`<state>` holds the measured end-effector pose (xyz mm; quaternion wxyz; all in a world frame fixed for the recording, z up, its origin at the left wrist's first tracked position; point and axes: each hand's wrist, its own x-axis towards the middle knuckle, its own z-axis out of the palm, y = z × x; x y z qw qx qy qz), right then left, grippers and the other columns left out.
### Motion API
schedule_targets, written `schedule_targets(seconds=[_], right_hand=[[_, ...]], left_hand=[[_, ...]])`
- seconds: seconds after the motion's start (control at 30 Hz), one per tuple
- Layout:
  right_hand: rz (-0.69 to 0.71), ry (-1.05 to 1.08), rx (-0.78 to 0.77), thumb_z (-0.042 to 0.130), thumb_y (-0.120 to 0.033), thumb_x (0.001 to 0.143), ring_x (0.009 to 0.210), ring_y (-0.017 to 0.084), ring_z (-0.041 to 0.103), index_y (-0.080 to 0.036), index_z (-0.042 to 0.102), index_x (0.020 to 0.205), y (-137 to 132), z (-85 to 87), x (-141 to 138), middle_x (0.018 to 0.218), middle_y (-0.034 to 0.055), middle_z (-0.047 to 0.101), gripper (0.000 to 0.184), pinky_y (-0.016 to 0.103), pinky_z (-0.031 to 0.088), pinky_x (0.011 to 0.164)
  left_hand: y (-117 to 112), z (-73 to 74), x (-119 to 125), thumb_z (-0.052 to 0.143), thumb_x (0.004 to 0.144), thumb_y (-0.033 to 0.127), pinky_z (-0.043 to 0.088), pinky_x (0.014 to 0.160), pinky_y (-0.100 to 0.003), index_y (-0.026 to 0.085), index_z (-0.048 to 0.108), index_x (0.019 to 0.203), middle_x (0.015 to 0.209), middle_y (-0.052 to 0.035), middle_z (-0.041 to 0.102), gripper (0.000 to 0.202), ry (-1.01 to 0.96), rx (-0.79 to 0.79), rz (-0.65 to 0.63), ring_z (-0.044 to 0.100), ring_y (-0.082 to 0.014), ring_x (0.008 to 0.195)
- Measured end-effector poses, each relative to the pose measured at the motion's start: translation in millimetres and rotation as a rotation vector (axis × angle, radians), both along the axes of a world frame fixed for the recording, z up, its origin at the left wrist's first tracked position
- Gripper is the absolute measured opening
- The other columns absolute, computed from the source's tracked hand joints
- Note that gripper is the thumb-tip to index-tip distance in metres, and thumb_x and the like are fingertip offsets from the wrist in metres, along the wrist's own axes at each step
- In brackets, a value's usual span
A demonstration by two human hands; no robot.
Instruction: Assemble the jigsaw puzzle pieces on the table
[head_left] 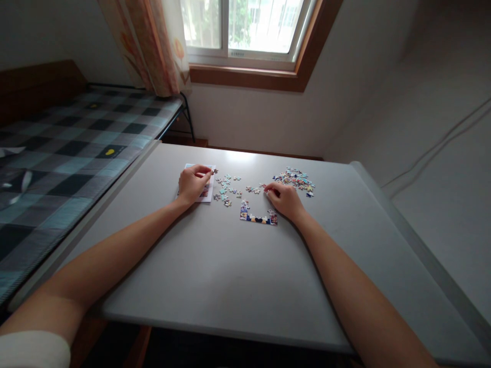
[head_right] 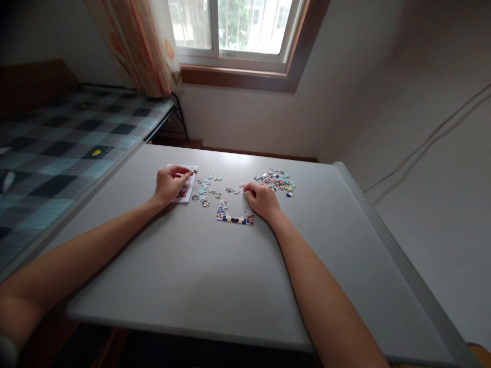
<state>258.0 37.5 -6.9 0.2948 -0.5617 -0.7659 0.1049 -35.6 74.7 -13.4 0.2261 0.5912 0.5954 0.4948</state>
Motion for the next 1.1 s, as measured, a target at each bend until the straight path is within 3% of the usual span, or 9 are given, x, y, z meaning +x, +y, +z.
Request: schedule_targets(seconds=[0.2, 1.1], right_hand=[[0.002, 0.001, -0.004, 0.05, -0.02, 0.078, 0.057, 0.014, 0.055, -0.021, 0.071, 0.082, -0.1, -0.1, 0.4, 0.069, 0.002, 0.069, 0.021, 0.025, 0.039, 0.06], [0.001, -0.017, 0.013, 0.05, -0.02, 0.078, 0.059, 0.015, 0.058, -0.02, 0.072, 0.083, 0.2, -0.4, -0.1, 0.07, 0.0031, 0.07, 0.022, 0.026, 0.04, 0.062]], left_hand=[[-1.8, 2.9, 0.9, 0.066, 0.074, 0.036, 0.049, 0.059, -0.024, 0.018, 0.072, 0.079, 0.079, -0.0045, 0.072, 0.019, 0.09, 0.05, 0.022, 0.065, -0.0154, 0.066], [-2.2, 1.2, 1.4, 0.064, 0.072, 0.032, 0.049, 0.058, -0.024, 0.018, 0.071, 0.078, 0.077, -0.0039, 0.071, 0.018, 0.141, 0.045, 0.027, 0.065, -0.0156, 0.065]])
